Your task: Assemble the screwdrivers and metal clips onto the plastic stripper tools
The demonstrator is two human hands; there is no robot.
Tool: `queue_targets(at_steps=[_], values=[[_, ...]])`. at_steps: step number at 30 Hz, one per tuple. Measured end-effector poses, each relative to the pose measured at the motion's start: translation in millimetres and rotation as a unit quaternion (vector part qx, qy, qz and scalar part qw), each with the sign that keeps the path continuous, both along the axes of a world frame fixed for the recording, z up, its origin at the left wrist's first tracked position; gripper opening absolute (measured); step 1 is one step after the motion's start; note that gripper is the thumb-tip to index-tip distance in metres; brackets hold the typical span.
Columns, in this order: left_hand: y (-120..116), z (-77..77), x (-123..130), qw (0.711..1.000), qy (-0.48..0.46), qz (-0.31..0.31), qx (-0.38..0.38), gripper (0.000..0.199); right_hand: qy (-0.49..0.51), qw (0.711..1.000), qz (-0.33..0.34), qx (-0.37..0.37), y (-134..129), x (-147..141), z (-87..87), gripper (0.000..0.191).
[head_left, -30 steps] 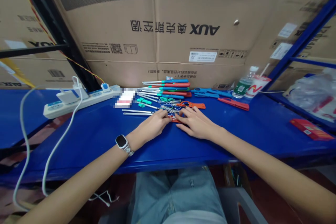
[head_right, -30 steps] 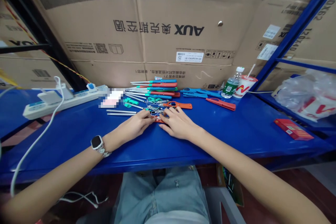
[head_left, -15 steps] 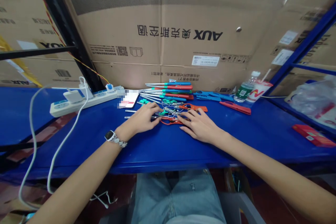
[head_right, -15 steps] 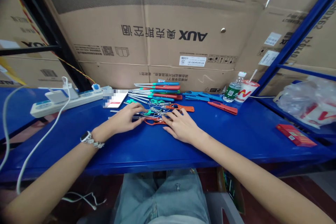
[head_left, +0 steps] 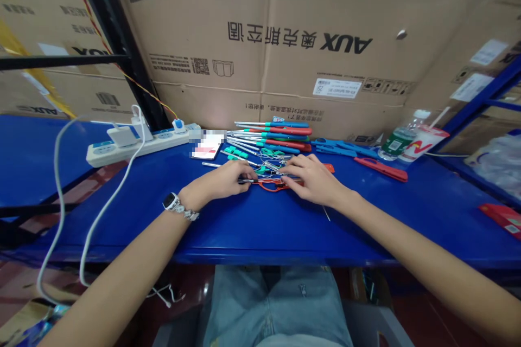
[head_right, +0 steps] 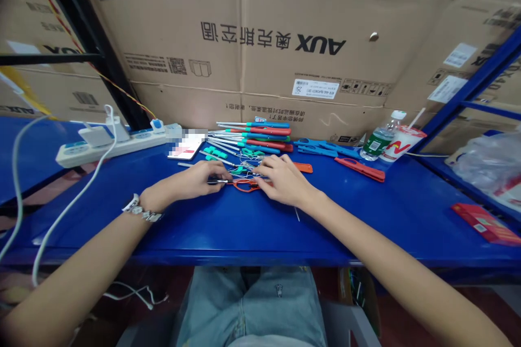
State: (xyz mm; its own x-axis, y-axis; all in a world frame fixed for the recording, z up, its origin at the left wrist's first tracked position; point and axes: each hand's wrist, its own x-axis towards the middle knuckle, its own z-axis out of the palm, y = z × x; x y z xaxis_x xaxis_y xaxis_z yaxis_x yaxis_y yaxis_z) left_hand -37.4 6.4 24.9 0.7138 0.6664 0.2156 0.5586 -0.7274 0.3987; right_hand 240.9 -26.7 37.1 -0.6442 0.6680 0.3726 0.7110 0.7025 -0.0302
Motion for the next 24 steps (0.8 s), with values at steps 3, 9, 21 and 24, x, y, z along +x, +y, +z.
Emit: queue_targets(at_steps=[3, 9, 21, 24], values=[[-2.7, -1.7, 1.8, 1.000, -0.007, 0.005, 0.011, 0.030, -0.018, 0.998, -0.003, -0.060, 9.1, -16.6, 4.1, 0.022], [-13.4, -1.3, 14.4, 0.998, 0.015, 0.008, 0.062, 0.032, 0.006, 0.996, -0.014, -0.093, 6.2, -14.9, 0.2, 0.018], [-14.6, -8.1, 40.8, 0.987, 0.047, -0.005, 0.152, 0.043, 0.022, 0.996, -0.012, -0.089, -1.2, 8.3, -3.8, 0.020], [-16.8, -8.2, 40.7, 0.986, 0.053, 0.007, 0.160, 0.048, -0.001, 0.995, -0.011, -0.097, -4.6, 7.2, 0.8, 0.019]])
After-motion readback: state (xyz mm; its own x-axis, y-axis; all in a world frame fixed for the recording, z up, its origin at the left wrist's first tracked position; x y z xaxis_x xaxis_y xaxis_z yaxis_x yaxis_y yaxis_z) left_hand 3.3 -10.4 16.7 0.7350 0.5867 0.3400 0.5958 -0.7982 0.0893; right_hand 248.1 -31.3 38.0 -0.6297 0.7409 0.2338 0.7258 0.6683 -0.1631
